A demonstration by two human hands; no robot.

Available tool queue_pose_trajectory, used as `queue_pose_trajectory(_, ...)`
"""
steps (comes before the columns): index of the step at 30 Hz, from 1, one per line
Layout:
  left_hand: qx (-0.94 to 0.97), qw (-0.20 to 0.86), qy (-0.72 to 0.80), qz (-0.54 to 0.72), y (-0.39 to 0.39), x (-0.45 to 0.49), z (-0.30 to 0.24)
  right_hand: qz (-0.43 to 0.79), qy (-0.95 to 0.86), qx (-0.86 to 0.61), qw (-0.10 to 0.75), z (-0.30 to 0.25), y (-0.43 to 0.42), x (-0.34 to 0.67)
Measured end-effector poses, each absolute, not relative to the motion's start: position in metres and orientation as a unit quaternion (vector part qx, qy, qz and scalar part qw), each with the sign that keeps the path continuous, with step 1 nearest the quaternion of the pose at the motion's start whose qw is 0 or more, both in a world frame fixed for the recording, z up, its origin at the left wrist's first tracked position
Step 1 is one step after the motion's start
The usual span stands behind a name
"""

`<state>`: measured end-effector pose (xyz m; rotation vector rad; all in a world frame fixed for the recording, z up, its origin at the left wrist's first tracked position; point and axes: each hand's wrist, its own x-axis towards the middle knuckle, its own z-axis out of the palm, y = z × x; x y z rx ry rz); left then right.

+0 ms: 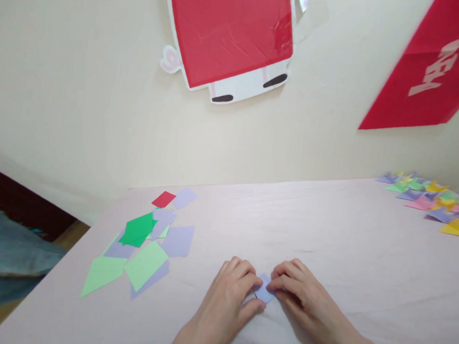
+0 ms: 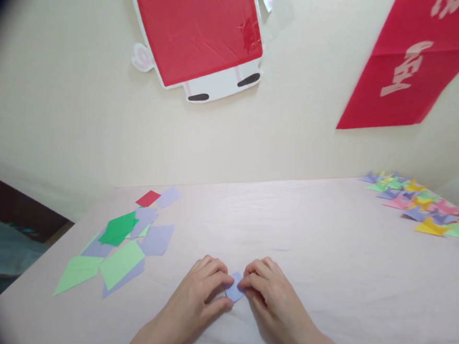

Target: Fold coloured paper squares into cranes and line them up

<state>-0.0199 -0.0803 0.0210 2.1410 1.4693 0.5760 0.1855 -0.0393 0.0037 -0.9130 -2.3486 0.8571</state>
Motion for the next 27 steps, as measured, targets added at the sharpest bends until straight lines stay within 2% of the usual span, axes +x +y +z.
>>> queue_pose_trajectory(7,0.827,0.198,0.478,0.219,-0.076,-0.021,0.019,0.325,-0.848,-0.348,0.232,0.008,-0.039,0.185)
queue_pose_trajectory(18,0.773,0.153,0.579,0.207,-0.083,-0.002,0.012,0.337,-0.825,-0.398,0.215,0.008,-0.041,0.181)
queue_pose_trajectory(27,0.780,0.107,0.599,0.146,-0.079,0.000,0.011,0.281,-0.829,-0.437,0.206,0.006,-0.046,0.171)
